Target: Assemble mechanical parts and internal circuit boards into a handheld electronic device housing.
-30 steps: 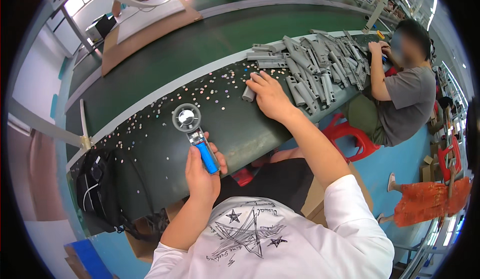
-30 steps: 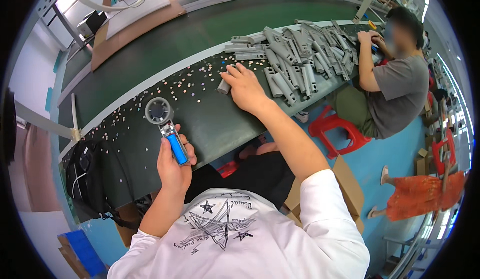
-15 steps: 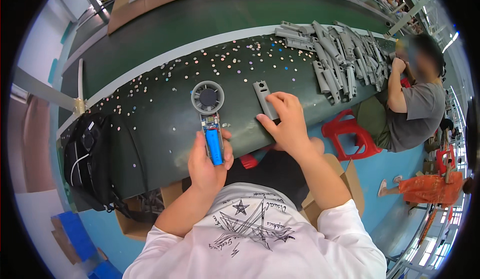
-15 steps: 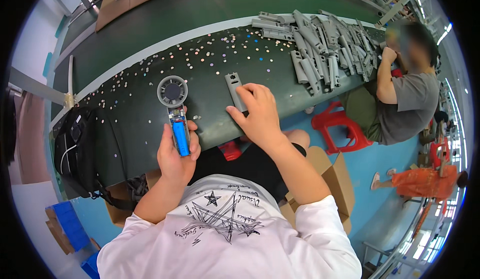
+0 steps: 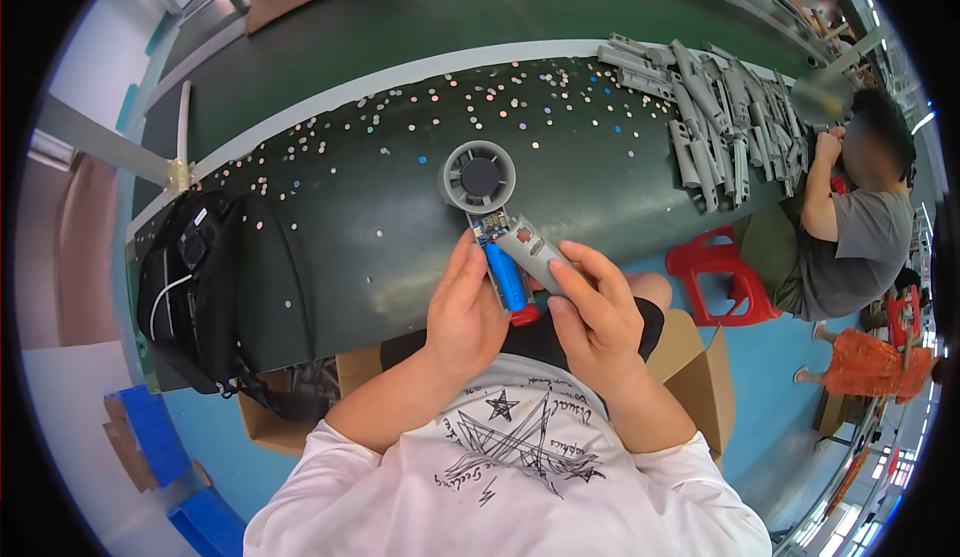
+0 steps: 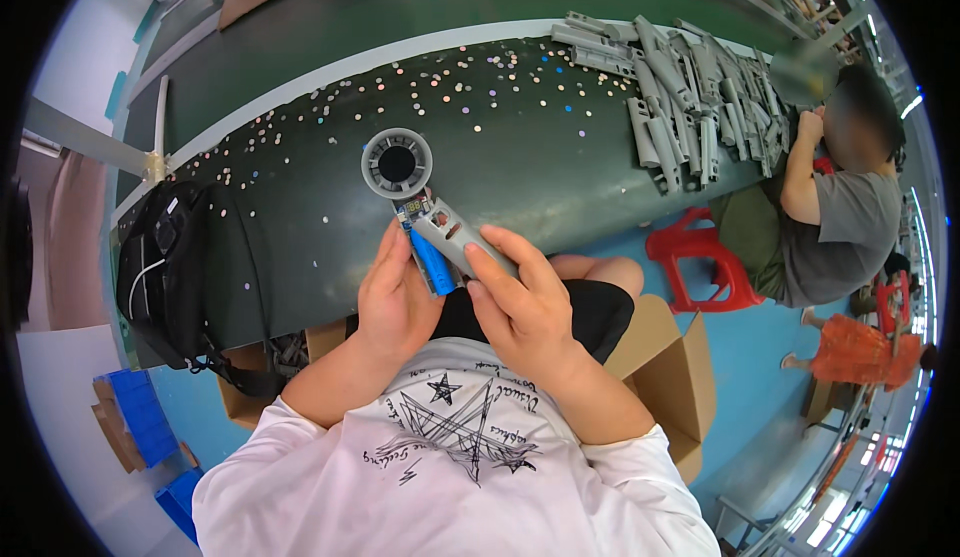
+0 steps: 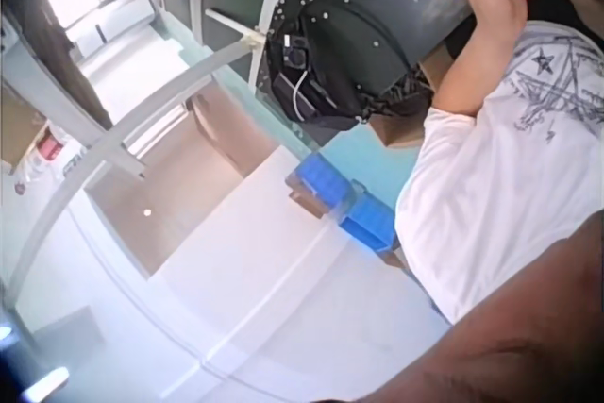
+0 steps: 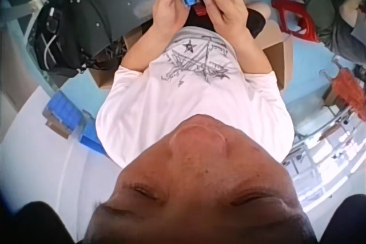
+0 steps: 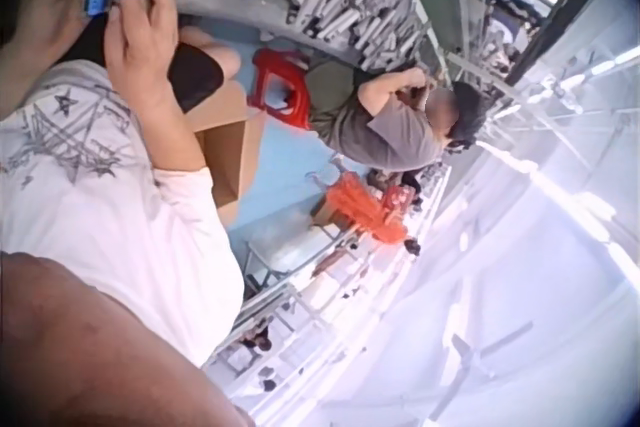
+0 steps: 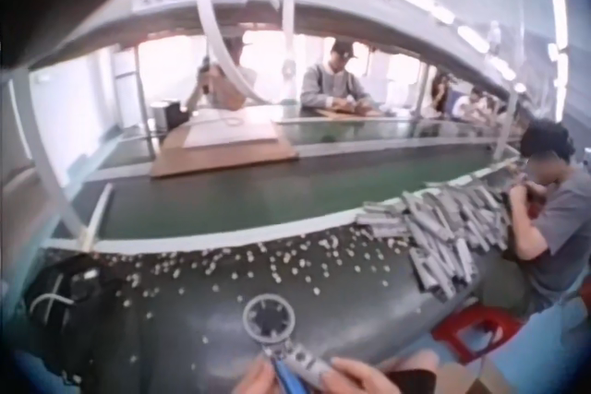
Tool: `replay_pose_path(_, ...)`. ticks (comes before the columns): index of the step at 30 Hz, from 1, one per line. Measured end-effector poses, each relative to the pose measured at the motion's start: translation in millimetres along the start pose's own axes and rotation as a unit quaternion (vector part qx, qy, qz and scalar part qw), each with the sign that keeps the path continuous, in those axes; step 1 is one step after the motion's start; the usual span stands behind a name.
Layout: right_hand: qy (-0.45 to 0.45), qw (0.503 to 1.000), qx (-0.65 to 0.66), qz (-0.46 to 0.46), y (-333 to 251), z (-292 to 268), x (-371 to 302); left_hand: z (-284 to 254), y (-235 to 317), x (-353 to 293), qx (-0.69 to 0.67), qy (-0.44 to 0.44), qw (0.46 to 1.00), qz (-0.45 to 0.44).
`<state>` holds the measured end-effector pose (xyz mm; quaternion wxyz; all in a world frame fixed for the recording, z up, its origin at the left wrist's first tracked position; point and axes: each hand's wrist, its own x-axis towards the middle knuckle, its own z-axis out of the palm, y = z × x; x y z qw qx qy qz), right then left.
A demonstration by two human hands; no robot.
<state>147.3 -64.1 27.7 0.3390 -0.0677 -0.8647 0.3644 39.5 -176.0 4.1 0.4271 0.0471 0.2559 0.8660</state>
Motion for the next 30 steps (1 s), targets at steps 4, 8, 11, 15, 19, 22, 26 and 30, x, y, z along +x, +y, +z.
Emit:
replay_pose_path(4,-0.011,0.999,-0.043,-0.016,-1.1,-1.8,4.1,3.3,-3.2,-1.9,0.001,0.004,1.0,0.0)
replay_pose_path(8,-0.005,0.998,-0.059,-0.034,0.4,-0.8,2.9,5.5,-6.5,-2.7,0.008,0.004,1.0,0.001)
replay_pose_path(11,0.0,0.996,-0.08,-0.036,0.6,-0.2,2.6,5.9,-9.3,-2.8,0.012,-0.008,1.0,0.008)
replay_pose_path(15,0.017,0.992,-0.116,-0.04,-0.1,1.3,2.8,8.3,-11.5,-4.1,-0.001,-0.021,1.0,0.003)
replay_pose_path(19,0.029,0.988,-0.144,-0.044,-3.6,1.8,1.6,9.4,-15.7,-5.4,-0.02,-0.018,1.0,0.007)
replay_pose_path(22,0.036,0.986,-0.152,-0.049,-4.1,2.1,0.5,7.1,-18.1,-3.7,-0.02,-0.036,0.999,0.01)
replay_pose_path(26,0.04,0.988,-0.141,-0.042,-2.7,3.5,-1.5,7.4,-19.3,-5.0,-0.019,-0.027,0.999,0.009)
replay_pose_path(30,0.048,0.99,-0.124,-0.038,-0.6,5.9,-2.4,5.9,-19.1,-4.5,-0.013,-0.05,0.999,0.004)
